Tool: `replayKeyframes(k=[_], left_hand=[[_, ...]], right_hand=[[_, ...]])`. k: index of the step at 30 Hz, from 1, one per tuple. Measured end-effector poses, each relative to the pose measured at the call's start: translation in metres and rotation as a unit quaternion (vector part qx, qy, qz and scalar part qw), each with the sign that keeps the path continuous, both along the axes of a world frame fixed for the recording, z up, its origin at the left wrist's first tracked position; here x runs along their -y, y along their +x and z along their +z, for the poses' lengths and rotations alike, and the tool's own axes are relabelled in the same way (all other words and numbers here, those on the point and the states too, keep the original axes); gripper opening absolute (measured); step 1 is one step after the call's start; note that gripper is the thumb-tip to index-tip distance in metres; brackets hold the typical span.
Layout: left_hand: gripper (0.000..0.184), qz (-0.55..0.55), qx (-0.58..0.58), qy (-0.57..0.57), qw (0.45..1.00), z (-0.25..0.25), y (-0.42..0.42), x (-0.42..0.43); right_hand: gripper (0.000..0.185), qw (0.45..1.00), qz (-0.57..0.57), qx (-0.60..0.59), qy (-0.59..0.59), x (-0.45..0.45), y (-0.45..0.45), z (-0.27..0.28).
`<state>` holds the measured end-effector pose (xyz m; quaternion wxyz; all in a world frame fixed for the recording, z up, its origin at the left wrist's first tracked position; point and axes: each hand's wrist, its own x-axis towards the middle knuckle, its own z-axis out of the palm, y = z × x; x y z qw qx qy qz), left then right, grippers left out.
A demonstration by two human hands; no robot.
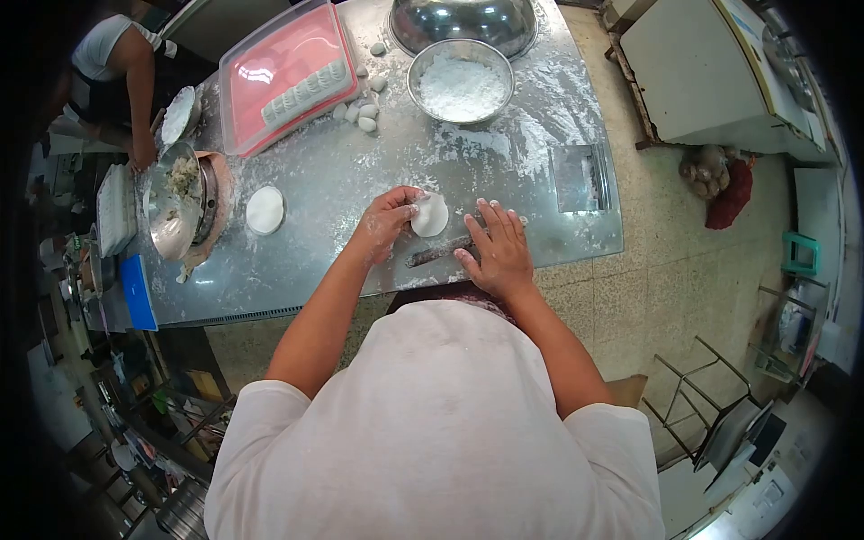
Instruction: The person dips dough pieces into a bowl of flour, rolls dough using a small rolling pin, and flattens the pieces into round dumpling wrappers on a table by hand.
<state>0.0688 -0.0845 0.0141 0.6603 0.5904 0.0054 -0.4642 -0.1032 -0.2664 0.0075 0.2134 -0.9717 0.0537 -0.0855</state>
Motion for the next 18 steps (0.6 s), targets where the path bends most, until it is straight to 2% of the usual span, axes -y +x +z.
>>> replayKeyframes(k=[2,4,5,7,18], left_hand=[[0.026,-0.002,0.007,0.001,1.000,-0.004,-0.001,0.000],[0.031,-0.071,0.177,0.098,0.977,0.003,-0.002,0.002],[0.031,-0.071,0.177,0.100,0.977,0.006,-0.002,0.002],[0.035,-0.122,0.274,0.205,0.932,0.009,-0.001,0.003],[0.030,-0.133,0.349,0.221,0.901,0.012,0.000,0.002]], right_hand=[[0.055,1.000,0.000,0.002,0.000,0.000,0.000,-0.001],[0.056,1.000,0.000,0.003,0.001,0.000,0.000,-0.001],[0.056,1.000,0.001,0.005,-0.001,0.000,0.000,0.000],[0.056,1.000,0.001,0.008,-0.001,0.000,0.001,0.001],[0.055,1.000,-0.002,0.009,-0.020,0.000,0.001,0.001]])
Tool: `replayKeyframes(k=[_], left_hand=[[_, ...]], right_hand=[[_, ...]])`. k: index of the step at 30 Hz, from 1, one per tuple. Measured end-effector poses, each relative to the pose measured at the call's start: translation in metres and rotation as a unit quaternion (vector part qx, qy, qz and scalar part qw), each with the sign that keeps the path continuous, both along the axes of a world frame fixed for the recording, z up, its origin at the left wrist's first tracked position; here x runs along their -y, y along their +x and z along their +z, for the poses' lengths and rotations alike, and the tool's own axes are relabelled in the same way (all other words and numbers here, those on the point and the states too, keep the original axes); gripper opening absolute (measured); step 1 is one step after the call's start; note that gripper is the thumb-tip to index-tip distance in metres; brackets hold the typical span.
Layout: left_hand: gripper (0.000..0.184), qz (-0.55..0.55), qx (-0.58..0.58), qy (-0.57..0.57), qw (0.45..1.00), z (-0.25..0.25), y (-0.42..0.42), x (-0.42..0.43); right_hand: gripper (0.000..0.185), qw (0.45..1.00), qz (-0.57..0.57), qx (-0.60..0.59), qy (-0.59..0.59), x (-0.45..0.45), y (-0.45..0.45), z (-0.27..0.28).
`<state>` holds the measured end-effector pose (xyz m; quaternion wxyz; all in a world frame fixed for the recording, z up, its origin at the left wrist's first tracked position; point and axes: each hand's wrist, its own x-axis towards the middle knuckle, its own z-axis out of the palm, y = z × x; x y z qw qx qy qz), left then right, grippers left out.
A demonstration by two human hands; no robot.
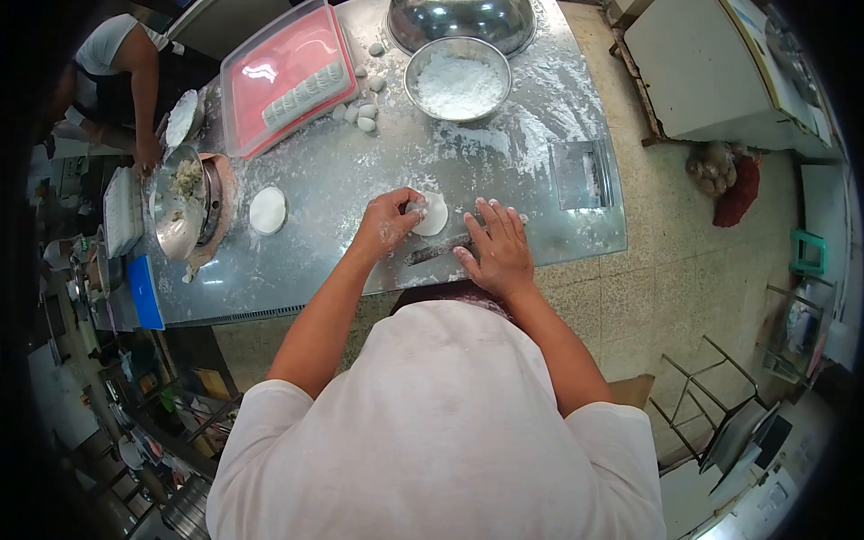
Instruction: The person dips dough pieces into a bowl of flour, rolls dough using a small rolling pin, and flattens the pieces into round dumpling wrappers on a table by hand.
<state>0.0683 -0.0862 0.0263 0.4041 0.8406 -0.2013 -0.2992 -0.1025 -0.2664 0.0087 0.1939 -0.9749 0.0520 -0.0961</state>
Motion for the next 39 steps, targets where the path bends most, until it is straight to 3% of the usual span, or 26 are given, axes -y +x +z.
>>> replayKeyframes(k=[8,10,13,17,25,35,39], left_hand=[[0.023,0.021,-0.042,-0.009,0.999,0.003,0.000,0.001],[0.019,-0.011,0.165,-0.068,0.984,0.000,-0.003,0.001],[0.018,-0.062,0.242,-0.001,0.968,0.000,0.000,-0.001],[0.017,-0.071,0.193,0.049,0.977,-0.001,0.003,-0.004],[0.020,-0.023,0.135,-0.006,0.991,0.013,0.005,-0.008],[0.027,-0.063,0.234,-0.017,0.970,0.008,0.008,-0.009],[0.024,-0.081,0.225,0.044,0.970,0.011,0.007,-0.009]], right_hand=[[0.054,1.000,0.001,0.014,0.012,-0.001,0.000,-0.001],[0.054,1.000,0.000,0.017,0.020,0.000,0.000,-0.001],[0.054,1.000,0.001,0.017,0.019,-0.001,0.000,-0.001],[0.053,1.000,0.001,0.017,0.003,0.000,0.000,-0.002],[0.052,1.000,0.002,0.020,-0.002,0.000,0.000,-0.004],[0.053,1.000,0.002,0.015,0.016,-0.001,-0.001,-0.002],[0.053,1.000,0.001,0.011,0.019,-0.001,0.000,-0.002]])
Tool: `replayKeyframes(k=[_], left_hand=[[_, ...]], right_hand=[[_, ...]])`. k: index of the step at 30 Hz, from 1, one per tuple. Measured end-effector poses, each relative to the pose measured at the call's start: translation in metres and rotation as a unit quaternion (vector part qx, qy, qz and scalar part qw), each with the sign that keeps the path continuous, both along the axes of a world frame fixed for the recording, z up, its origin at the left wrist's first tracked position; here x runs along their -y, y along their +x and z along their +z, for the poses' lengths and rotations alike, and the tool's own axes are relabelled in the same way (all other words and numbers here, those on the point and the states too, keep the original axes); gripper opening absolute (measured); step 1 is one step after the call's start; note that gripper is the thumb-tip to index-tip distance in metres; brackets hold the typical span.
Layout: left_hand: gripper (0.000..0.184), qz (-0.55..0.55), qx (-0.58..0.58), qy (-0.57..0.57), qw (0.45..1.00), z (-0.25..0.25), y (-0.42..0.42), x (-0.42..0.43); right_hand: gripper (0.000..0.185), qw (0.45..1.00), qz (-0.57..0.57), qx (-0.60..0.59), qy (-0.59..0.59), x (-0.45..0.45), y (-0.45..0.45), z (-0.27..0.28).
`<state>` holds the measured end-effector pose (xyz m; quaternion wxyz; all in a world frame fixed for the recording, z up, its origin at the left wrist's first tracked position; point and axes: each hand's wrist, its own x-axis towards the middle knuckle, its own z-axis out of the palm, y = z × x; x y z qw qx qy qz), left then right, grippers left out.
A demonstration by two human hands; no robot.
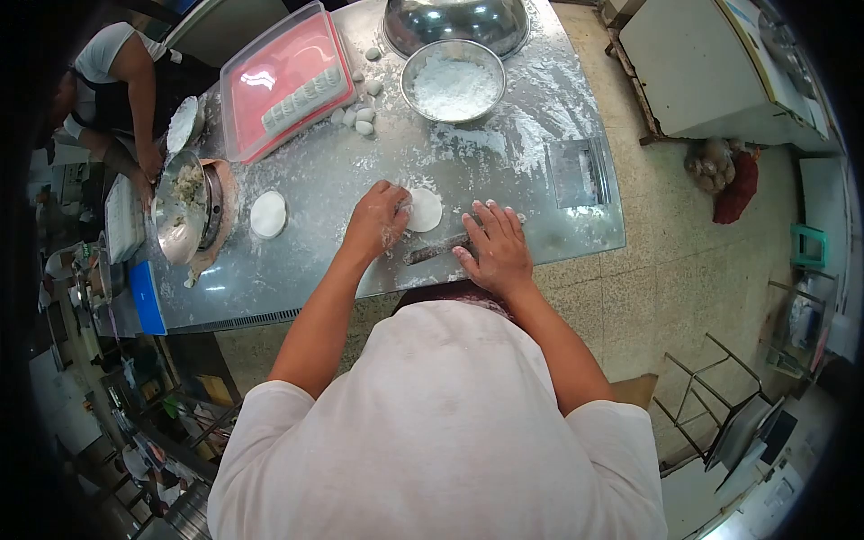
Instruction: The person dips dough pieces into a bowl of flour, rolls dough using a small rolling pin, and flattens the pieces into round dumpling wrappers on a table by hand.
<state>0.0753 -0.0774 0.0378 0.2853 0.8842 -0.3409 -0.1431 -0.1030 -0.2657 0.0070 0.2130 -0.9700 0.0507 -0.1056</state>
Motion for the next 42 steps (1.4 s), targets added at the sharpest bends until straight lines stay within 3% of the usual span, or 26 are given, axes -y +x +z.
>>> replayKeyframes(k=[7,16,22,29,34,42], left_hand=[[0.016,-0.015,0.018,0.034,0.999,-0.010,0.002,0.000],[0.020,-0.021,0.050,-0.035,0.998,-0.012,0.001,0.000],[0.022,0.010,0.018,0.032,0.999,-0.007,0.001,0.001],[0.018,-0.008,0.028,0.011,1.000,-0.016,0.003,-0.003],[0.021,0.056,-0.077,0.007,0.995,0.011,0.001,-0.001],[0.018,0.005,-0.003,0.003,1.000,0.001,0.004,0.001]], right_hand=[[0.053,1.000,-0.002,-0.001,-0.014,0.001,0.000,-0.001],[0.053,1.000,-0.001,0.000,-0.014,0.001,0.000,-0.001],[0.053,1.000,0.000,-0.001,-0.016,0.001,0.000,0.000],[0.053,1.000,-0.002,-0.006,-0.011,0.000,0.000,0.001],[0.052,1.000,-0.001,-0.006,-0.009,0.000,-0.001,0.000],[0.052,1.000,0.000,0.012,-0.003,0.000,0.000,0.000]])
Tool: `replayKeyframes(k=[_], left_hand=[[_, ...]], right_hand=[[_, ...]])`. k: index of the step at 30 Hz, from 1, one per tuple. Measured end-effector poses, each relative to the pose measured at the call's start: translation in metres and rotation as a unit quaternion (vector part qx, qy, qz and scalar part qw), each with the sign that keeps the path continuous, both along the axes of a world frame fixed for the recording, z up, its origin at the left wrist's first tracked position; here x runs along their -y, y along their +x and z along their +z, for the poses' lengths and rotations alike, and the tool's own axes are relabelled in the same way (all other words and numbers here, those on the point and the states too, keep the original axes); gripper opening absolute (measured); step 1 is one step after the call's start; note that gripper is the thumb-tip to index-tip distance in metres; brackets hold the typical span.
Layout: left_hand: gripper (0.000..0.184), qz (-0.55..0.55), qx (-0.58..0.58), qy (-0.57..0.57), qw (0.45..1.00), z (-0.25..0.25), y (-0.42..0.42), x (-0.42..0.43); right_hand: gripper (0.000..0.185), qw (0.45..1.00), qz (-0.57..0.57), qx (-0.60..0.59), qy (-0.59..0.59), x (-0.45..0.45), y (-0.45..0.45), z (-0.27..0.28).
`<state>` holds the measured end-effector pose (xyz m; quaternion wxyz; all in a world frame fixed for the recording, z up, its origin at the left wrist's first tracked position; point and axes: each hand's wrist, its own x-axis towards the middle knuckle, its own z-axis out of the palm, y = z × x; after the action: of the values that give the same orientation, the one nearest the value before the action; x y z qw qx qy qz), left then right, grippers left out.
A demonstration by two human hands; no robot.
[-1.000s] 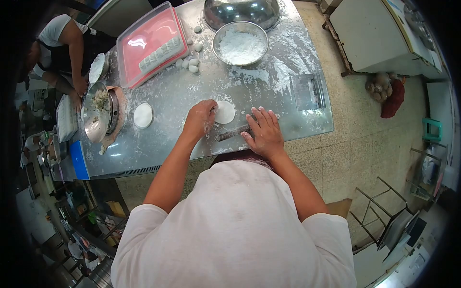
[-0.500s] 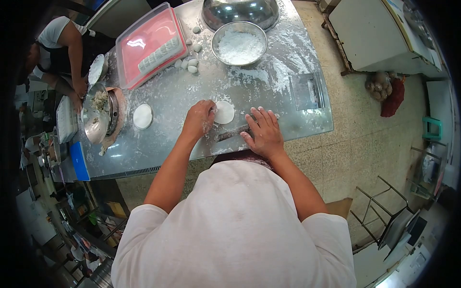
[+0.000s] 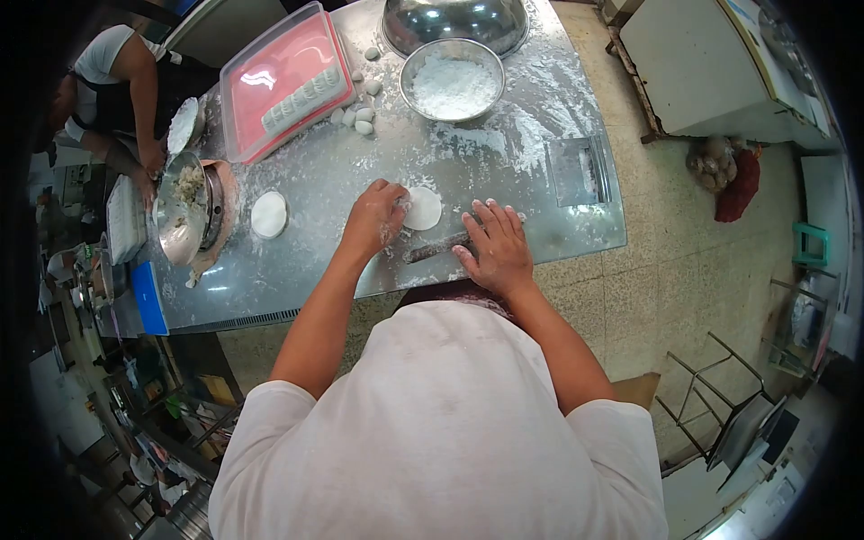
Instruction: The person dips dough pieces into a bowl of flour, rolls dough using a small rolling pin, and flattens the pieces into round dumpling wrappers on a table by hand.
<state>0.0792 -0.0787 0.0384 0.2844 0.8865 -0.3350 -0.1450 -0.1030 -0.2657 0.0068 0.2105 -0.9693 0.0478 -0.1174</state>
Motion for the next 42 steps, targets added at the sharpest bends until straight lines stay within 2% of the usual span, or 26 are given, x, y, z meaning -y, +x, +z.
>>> replayKeyframes(k=[5,10,13,19,24,26,27,29,30,31,33,35,37,39,40,42], left_hand=[[0.019,-0.003,0.005,0.016,1.000,-0.011,0.001,0.000],[0.017,0.067,-0.078,-0.017,0.995,0.008,0.001,-0.004],[0.017,0.099,-0.071,-0.040,0.992,0.010,0.002,-0.014],[0.017,0.146,-0.027,-0.061,0.987,0.028,-0.011,-0.091],[0.018,0.243,-0.053,0.024,0.968,0.062,-0.039,-0.191],[0.017,0.242,-0.047,0.179,0.952,0.067,-0.049,-0.229],[0.017,0.252,-0.049,0.180,0.950,0.068,-0.055,-0.250],[0.017,0.185,-0.081,0.317,0.927,0.063,-0.067,-0.292],[0.017,0.195,-0.084,0.316,0.925,0.052,-0.078,-0.319],[0.016,0.209,-0.029,0.285,0.935,0.035,-0.089,-0.347],[0.016,0.222,0.027,0.255,0.941,0.037,-0.092,-0.349],[0.017,0.260,0.074,0.182,0.945,0.068,-0.077,-0.287],[0.019,0.203,0.056,0.134,0.968,0.062,-0.055,-0.245],[0.017,0.157,0.033,0.039,0.986,0.057,-0.037,-0.174],[0.016,0.102,0.040,-0.013,0.994,0.037,-0.025,-0.148],[0.020,0.057,0.042,-0.073,0.995,0.024,-0.012,-0.081]], right_hand=[[0.052,1.000,-0.001,-0.006,-0.015,0.001,-0.001,-0.001],[0.052,1.000,0.001,-0.001,-0.015,0.001,-0.001,-0.001],[0.052,1.000,0.001,-0.005,-0.010,0.001,-0.001,-0.001],[0.052,1.000,0.003,-0.001,0.006,0.001,-0.001,-0.002],[0.051,1.000,0.001,-0.003,-0.009,0.001,0.000,-0.001],[0.051,1.000,0.005,-0.006,-0.010,0.000,0.001,0.001],[0.051,1.000,0.000,-0.008,-0.013,-0.001,0.002,0.001],[0.051,1.000,0.008,-0.010,-0.018,0.000,0.001,0.000],[0.051,1.000,0.006,-0.011,-0.023,0.000,0.002,0.000],[0.051,1.000,0.015,-0.008,-0.024,0.001,0.003,-0.001],[0.051,0.999,0.004,-0.015,-0.028,-0.001,0.003,-0.002],[0.051,0.999,0.005,-0.019,-0.030,-0.002,0.001,-0.002],[0.051,0.999,0.004,-0.017,-0.034,-0.001,0.003,-0.002],[0.051,0.999,0.005,-0.016,-0.032,-0.001,0.002,-0.003],[0.051,0.999,0.003,-0.015,-0.035,0.000,0.002,-0.004],[0.051,0.999,0.010,-0.014,-0.031,0.001,0.001,-0.004]])
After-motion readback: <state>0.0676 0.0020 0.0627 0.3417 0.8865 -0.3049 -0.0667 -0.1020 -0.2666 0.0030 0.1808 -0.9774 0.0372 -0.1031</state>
